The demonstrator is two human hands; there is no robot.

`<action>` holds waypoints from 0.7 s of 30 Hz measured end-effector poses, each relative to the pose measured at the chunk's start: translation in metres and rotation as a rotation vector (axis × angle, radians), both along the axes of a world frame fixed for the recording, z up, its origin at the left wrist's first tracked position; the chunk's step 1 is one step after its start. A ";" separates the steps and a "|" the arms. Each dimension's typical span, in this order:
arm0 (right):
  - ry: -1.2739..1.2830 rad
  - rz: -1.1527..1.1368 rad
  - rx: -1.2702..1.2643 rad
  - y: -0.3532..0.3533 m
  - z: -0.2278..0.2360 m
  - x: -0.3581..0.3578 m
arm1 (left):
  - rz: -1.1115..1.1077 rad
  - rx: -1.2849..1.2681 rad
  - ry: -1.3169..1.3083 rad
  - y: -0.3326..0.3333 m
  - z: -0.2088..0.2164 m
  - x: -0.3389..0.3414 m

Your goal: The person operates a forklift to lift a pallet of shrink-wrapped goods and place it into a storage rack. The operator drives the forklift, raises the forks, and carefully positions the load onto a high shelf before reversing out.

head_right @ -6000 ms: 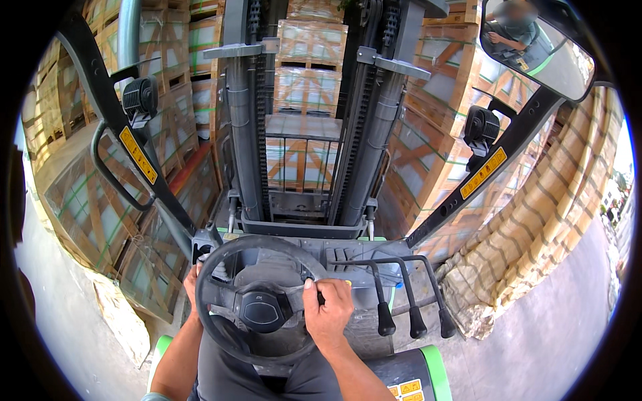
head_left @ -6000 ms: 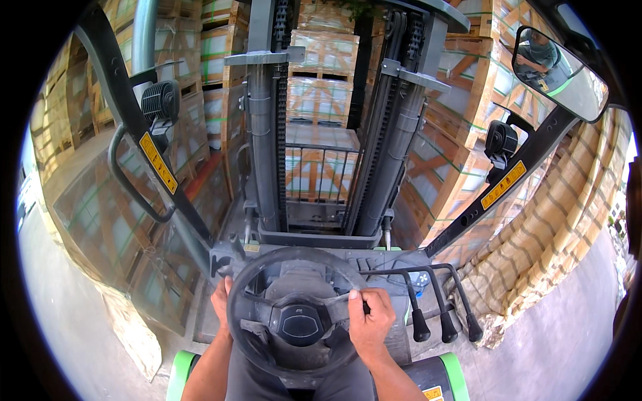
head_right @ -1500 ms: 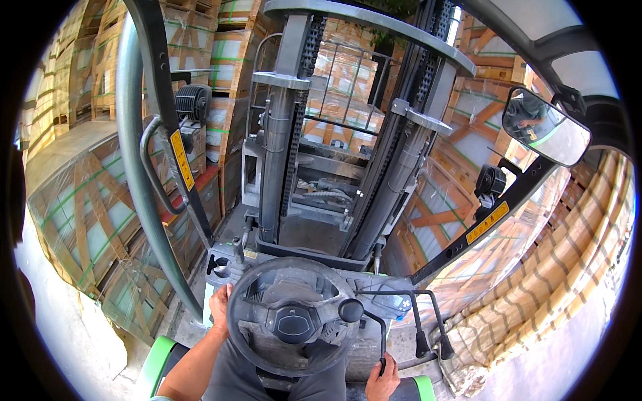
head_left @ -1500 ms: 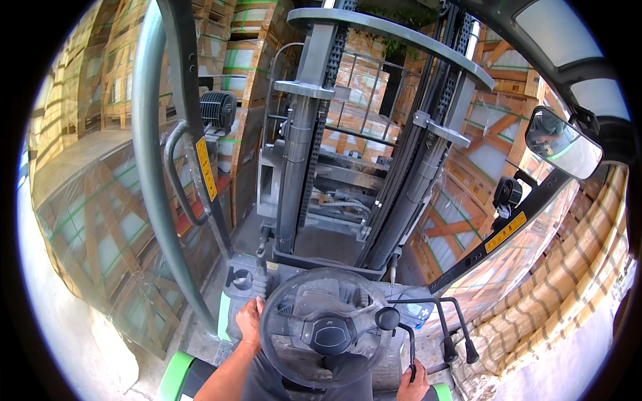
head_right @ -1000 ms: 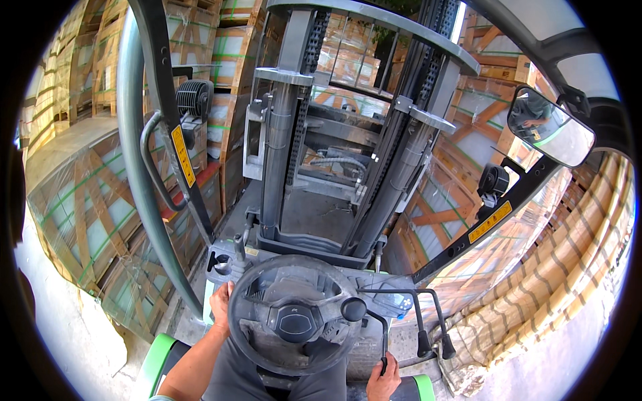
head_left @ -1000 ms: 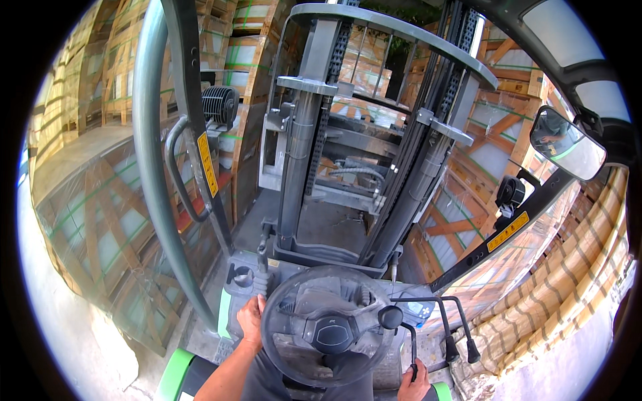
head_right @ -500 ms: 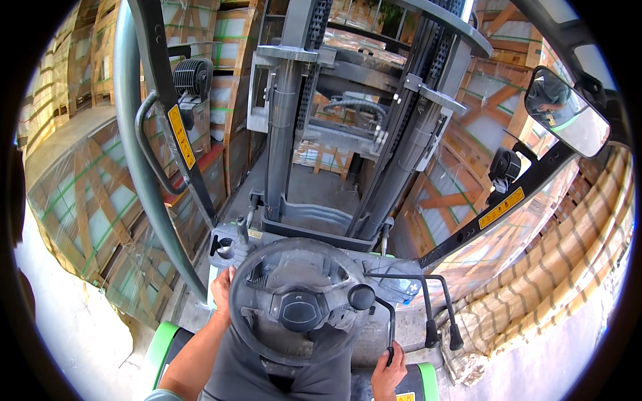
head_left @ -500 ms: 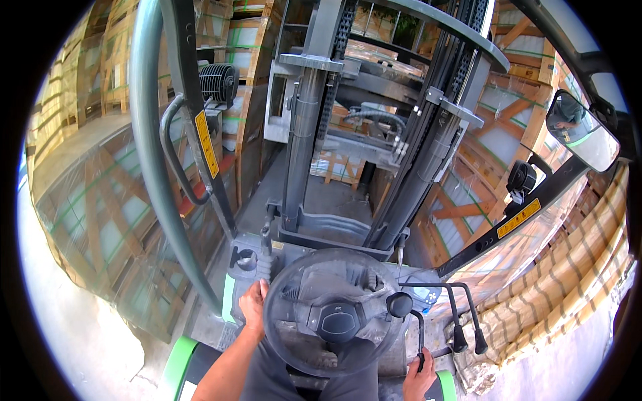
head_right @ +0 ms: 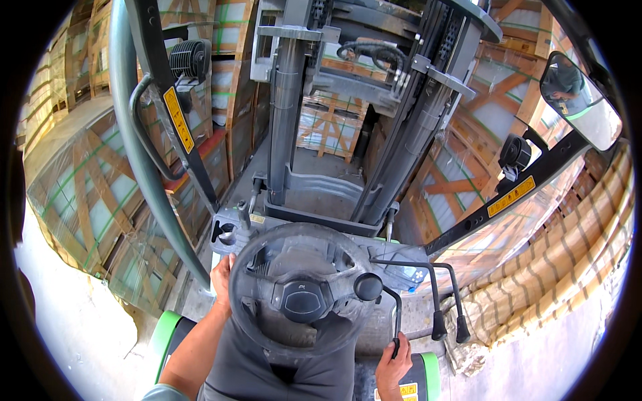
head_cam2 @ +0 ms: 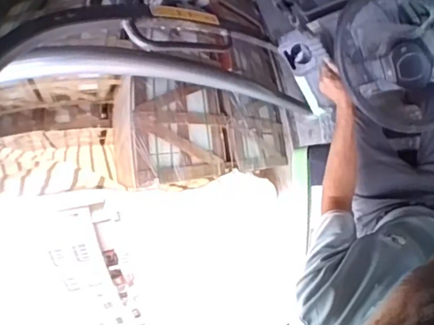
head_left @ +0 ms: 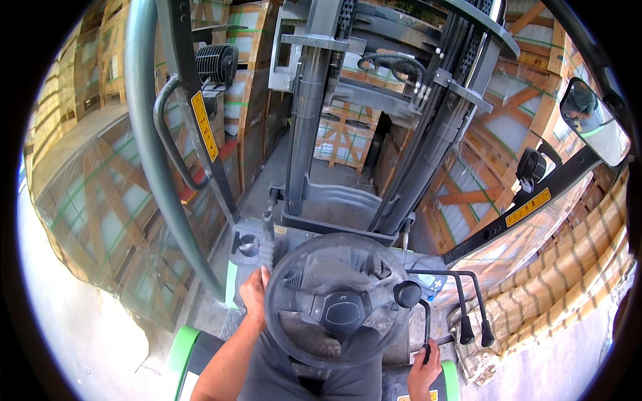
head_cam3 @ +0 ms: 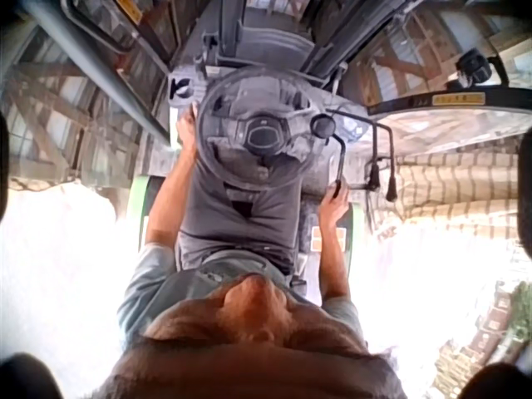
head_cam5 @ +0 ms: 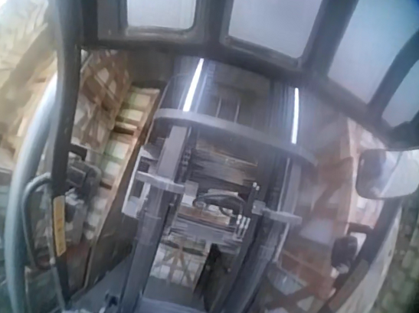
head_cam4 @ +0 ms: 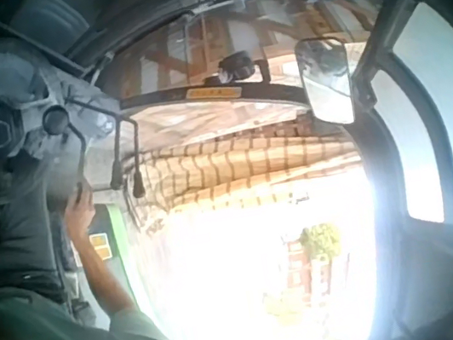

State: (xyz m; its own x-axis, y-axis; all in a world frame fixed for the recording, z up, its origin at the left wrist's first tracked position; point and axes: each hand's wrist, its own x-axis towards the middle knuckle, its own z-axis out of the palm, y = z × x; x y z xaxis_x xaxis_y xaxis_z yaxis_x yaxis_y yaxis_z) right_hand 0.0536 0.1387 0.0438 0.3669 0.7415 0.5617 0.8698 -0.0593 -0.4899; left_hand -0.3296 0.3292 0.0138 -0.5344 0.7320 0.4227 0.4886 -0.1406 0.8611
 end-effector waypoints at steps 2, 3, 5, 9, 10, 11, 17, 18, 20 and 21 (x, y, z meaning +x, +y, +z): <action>-0.001 -0.002 0.006 -0.001 0.001 -0.001 | -0.006 -0.009 -0.005 0.000 0.002 0.000; -0.002 -0.002 0.009 0.000 0.002 -0.002 | -0.006 -0.016 -0.008 0.000 0.004 -0.001; 0.021 -0.010 0.001 -0.002 0.005 -0.005 | -0.017 -0.033 -0.013 0.000 0.008 0.000; 0.029 -0.018 0.006 -0.003 0.008 -0.005 | -0.023 -0.021 -0.028 -0.002 0.013 -0.001; 0.033 -0.022 0.008 -0.003 0.007 -0.005 | -0.023 -0.001 -0.034 -0.001 0.012 -0.001; 0.029 -0.021 0.015 -0.002 0.005 -0.003 | -0.027 -0.007 -0.038 -0.001 0.012 -0.001; 0.059 -0.018 0.027 -0.003 0.013 -0.009 | -0.046 -0.022 -0.075 -0.005 0.016 -0.003; 0.051 -0.017 0.030 -0.004 0.013 -0.008 | -0.044 -0.020 -0.067 -0.005 0.016 -0.003; 0.036 -0.015 0.037 -0.004 0.014 -0.008 | -0.041 -0.012 -0.064 -0.006 0.018 -0.004; 0.043 -0.012 0.036 -0.005 0.014 -0.008 | -0.041 -0.003 -0.069 -0.006 0.020 -0.003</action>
State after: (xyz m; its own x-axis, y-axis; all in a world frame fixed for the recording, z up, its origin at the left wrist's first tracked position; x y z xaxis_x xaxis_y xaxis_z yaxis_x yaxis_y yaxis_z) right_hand 0.0456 0.1341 0.0581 0.4003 0.7164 0.5715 0.8473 -0.0518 -0.5285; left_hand -0.3324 0.3229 0.0340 -0.5318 0.7550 0.3835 0.4216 -0.1567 0.8931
